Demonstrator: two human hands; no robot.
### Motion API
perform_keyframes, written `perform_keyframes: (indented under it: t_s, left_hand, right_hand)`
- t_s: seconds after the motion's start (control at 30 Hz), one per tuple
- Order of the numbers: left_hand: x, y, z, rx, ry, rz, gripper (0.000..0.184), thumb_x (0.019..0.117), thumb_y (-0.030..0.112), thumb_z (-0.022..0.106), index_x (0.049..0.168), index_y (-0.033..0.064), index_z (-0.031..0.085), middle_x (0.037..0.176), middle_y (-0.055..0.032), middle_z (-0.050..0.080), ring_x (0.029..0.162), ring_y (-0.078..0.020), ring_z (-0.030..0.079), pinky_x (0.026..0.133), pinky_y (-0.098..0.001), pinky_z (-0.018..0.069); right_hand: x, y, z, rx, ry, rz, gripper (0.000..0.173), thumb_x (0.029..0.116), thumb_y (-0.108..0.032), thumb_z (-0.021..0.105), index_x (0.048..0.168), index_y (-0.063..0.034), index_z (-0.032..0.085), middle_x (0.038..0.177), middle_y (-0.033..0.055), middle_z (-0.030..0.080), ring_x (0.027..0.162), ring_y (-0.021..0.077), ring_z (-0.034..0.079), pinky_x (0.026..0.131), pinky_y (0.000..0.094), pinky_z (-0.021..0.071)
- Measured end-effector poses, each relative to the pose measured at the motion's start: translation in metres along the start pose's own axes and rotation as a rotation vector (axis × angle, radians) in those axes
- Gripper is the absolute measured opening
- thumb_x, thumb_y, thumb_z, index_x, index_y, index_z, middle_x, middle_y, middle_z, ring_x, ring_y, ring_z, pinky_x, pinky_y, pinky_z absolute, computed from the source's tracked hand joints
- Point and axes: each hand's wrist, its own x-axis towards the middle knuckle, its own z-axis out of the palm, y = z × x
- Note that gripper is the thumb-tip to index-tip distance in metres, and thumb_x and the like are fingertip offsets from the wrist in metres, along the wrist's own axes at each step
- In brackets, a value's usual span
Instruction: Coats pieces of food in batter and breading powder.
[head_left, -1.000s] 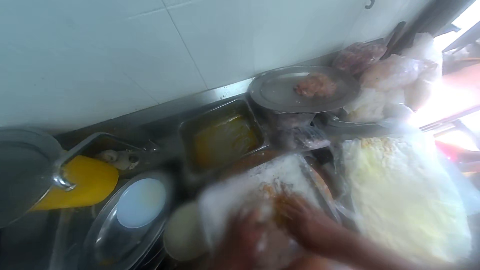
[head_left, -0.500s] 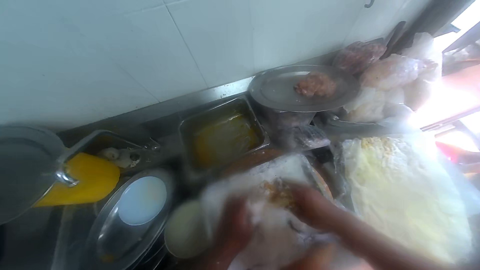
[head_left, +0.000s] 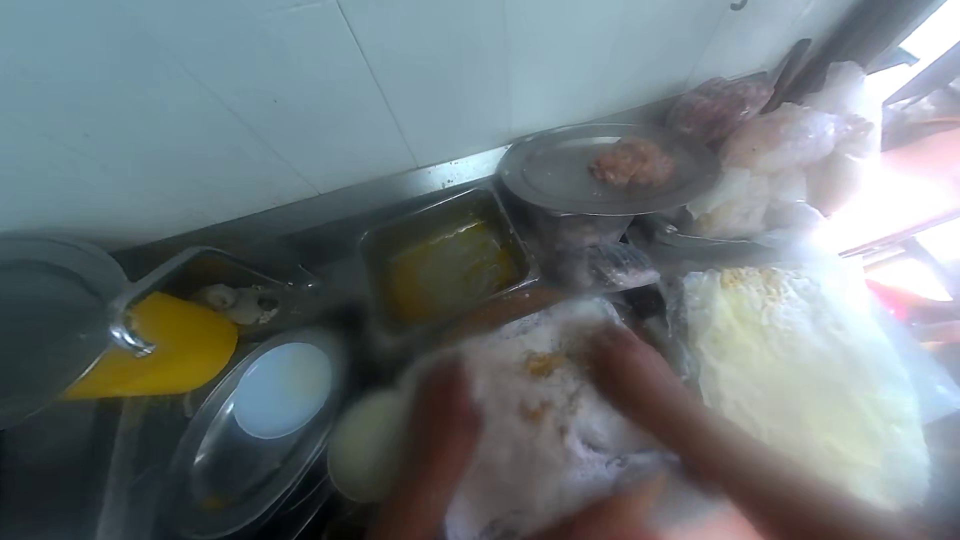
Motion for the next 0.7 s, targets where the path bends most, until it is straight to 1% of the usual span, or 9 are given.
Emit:
perform_keyframes:
  t_s: [0.07,0.17,0.3,0.4,0.47,0.53,0.6,0.63,0.7]
  left_hand:
    - [-0.023,0.001,-0.005,-0.024,0.07,0.037,0.05,0.0843,0.015,0.076,0.129,-0.0044,0.064,0.13,-0.0257,0.063,0.124,-0.0428,0.059,0.106,-0.0577,0.0467]
    - [-0.074,0.011,-0.001,-0.143,-0.325,-0.038,0.073,0.0839,0.031,0.077,0.142,-0.0054,0.053,0.145,-0.0272,0.053,0.131,-0.0408,0.056,0.107,-0.0547,0.0487]
    - [-0.082,0.041,0.011,-0.365,-0.547,-0.066,0.071,0.088,0.019,0.075,0.148,-0.0066,0.045,0.152,-0.0256,0.046,0.138,-0.0358,0.05,0.115,-0.0461,0.043]
    - [-0.077,0.046,0.02,-0.577,-0.251,0.044,0.063,0.0868,0.019,0.075,0.14,-0.0091,0.054,0.142,-0.0262,0.056,0.133,-0.033,0.056,0.113,-0.0428,0.0448]
    - [-0.062,0.04,0.02,-0.467,-0.099,0.102,0.062,0.0828,0.018,0.077,0.137,-0.0047,0.057,0.141,-0.0243,0.058,0.133,-0.0341,0.056,0.113,-0.0442,0.0448]
    - [-0.044,0.032,0.017,-0.189,-0.177,0.151,0.072,0.0811,0.021,0.077,0.147,0.0056,0.053,0.152,-0.0208,0.05,0.143,-0.0424,0.043,0.118,-0.0605,0.0323]
    - [-0.029,0.024,0.029,-0.016,-0.184,0.179,0.068,0.0855,0.022,0.072,0.15,0.0138,0.053,0.156,-0.0141,0.048,0.145,-0.0427,0.04,0.115,-0.0677,0.0309]
    - [-0.022,0.022,0.038,0.036,-0.097,0.197,0.059,0.087,0.019,0.07,0.145,0.015,0.058,0.15,-0.0124,0.055,0.141,-0.0404,0.047,0.113,-0.0651,0.0361]
    - [-0.007,0.021,0.05,0.064,0.096,0.239,0.042,0.0874,0.014,0.071,0.13,0.0125,0.07,0.13,-0.0118,0.069,0.125,-0.0359,0.062,0.105,-0.0572,0.0487]
  right_hand:
    - [-0.028,0.002,-0.005,-0.05,-0.034,0.049,0.031,0.0992,-0.023,0.063,0.125,-0.0052,0.067,0.126,0.0196,0.064,0.115,0.0364,0.065,0.094,0.054,0.0562]
    - [-0.061,-0.007,0.004,-0.038,-0.397,0.131,0.043,0.0972,-0.019,0.063,0.134,0.0018,0.059,0.131,0.0264,0.06,0.119,0.0441,0.062,0.097,0.0603,0.052]
    - [-0.057,-0.046,0.042,0.17,-0.455,0.131,0.05,0.0952,-0.017,0.065,0.14,0.0019,0.055,0.134,0.0243,0.059,0.122,0.0398,0.061,0.102,0.0557,0.0513]
    - [-0.038,-0.057,0.04,0.513,-0.286,0.118,0.049,0.0879,-0.016,0.074,0.132,0.0007,0.06,0.113,0.0185,0.069,0.103,0.0307,0.069,0.093,0.0504,0.0559]
    - [-0.027,-0.046,0.019,0.549,-0.158,0.099,0.04,0.089,-0.017,0.074,0.123,-0.0003,0.063,0.104,0.0157,0.07,0.094,0.0273,0.07,0.087,0.0481,0.0577]
    - [-0.022,-0.029,0.012,0.374,-0.114,0.028,0.04,0.0882,-0.02,0.076,0.124,-0.0036,0.067,0.121,0.0153,0.067,0.11,0.0281,0.066,0.095,0.0488,0.0558]
    - [-0.012,-0.015,0.026,0.137,-0.215,-0.12,0.053,0.0894,-0.025,0.075,0.139,-0.0111,0.062,0.155,0.0164,0.047,0.145,0.0343,0.043,0.115,0.0542,0.0412]
    - [-0.007,-0.011,0.038,0.062,-0.227,-0.193,0.056,0.0902,-0.026,0.073,0.143,-0.0122,0.059,0.16,0.018,0.04,0.151,0.0392,0.032,0.12,0.0588,0.032]
    - [0.003,-0.007,0.054,0.003,-0.114,-0.255,0.044,0.0925,-0.026,0.068,0.134,-0.0125,0.065,0.155,0.0158,0.048,0.149,0.0393,0.036,0.12,0.0614,0.0309]
